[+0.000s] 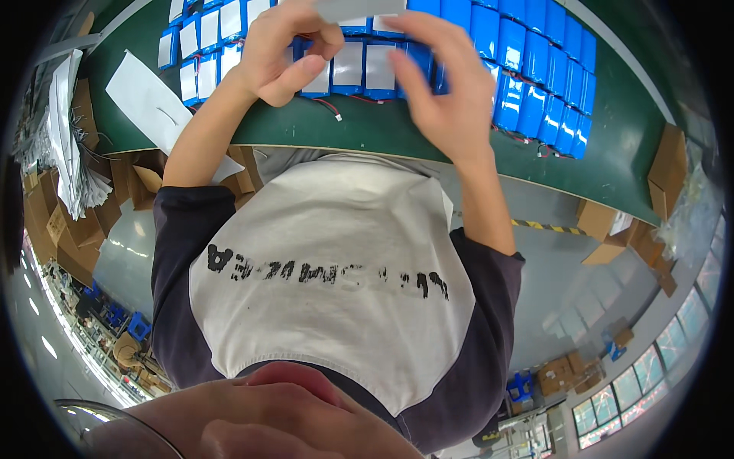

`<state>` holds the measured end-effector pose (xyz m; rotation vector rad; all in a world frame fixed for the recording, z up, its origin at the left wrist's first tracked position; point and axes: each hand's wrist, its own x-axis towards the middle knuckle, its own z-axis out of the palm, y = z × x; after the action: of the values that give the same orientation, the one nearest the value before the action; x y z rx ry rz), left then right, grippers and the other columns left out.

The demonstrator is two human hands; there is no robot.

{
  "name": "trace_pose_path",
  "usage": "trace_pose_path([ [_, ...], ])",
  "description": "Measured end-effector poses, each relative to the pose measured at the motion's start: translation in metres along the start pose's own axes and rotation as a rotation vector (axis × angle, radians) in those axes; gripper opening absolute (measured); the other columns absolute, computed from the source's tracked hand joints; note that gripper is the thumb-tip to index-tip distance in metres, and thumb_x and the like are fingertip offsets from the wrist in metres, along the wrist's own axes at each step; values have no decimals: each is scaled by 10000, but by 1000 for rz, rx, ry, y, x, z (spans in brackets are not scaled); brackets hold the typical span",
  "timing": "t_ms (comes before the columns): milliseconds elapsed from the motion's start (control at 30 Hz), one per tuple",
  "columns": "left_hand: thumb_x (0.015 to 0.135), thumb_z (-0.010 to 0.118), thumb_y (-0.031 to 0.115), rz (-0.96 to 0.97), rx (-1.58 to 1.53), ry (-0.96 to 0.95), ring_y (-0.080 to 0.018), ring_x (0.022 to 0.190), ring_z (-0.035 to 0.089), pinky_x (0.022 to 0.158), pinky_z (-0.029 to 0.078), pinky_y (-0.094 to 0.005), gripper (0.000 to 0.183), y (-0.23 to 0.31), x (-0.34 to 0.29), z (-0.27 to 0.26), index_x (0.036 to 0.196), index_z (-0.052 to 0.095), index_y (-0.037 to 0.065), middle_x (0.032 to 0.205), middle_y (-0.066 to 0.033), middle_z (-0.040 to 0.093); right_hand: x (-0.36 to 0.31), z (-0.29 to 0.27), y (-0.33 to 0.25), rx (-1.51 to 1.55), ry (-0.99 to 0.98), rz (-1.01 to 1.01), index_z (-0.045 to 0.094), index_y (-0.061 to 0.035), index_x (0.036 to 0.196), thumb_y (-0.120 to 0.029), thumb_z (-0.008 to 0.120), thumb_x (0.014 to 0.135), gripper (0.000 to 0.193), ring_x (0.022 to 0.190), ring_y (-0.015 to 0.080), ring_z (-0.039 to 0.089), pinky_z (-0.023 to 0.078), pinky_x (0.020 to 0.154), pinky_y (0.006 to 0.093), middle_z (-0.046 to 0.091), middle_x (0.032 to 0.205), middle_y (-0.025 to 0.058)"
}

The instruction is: The person places white rectangular sheets onto a grid of blue battery cells arranged on a green workbench. They peel the backing from the sheets and press them onto the cells one by one, covering the top surface of the battery pack.

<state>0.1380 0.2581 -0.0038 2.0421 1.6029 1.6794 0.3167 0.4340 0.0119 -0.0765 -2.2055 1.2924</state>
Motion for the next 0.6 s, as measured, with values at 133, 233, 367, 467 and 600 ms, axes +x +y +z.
trace_pose_path([
  [133, 864, 676, 137, -35, 110, -212, -221, 866, 588, 847, 400, -379, 483, 16, 26, -9, 1323, 667, -13, 870, -11, 672, -6, -11, 7, 244, 167, 71, 694, 55, 1168, 59, 709, 921, 248, 1115, 239, 680, 539, 969, 332, 717, 1186, 175],
  [233, 885, 676, 131, -7, 370, -230, -213, 899, 587, 869, 398, -381, 480, 18, 29, 3, 1348, 656, 8, 899, -15, 683, 0, -15, 3, 155, 241, 27, 707, 76, 1135, 66, 718, 920, 215, 945, 177, 704, 556, 860, 266, 754, 1059, 163],
  [367, 879, 700, 110, -137, 466, -181, -215, 922, 596, 913, 417, -388, 463, 22, 32, 13, 1336, 669, 45, 965, -23, 702, -3, -25, 10, 141, 471, 24, 734, 57, 1121, -6, 713, 954, 180, 954, 161, 685, 536, 840, 247, 751, 1107, 157],
  [467, 856, 718, 110, -5, 396, -152, -241, 957, 604, 909, 451, -396, 373, 11, 22, 9, 1227, 728, 83, 1029, -25, 708, 12, -38, -4, 139, 427, 31, 762, 12, 1100, -64, 680, 984, 161, 923, 138, 647, 509, 802, 248, 752, 1091, 124],
  [600, 848, 749, 173, 31, 392, -335, -253, 1023, 603, 939, 458, -427, 230, 21, 30, 9, 1069, 769, 112, 1095, -21, 700, 4, -35, -1, -353, -68, 6, 778, -66, 1053, -45, 717, 924, 144, 792, 152, 545, 457, 714, 271, 712, 912, 56],
])
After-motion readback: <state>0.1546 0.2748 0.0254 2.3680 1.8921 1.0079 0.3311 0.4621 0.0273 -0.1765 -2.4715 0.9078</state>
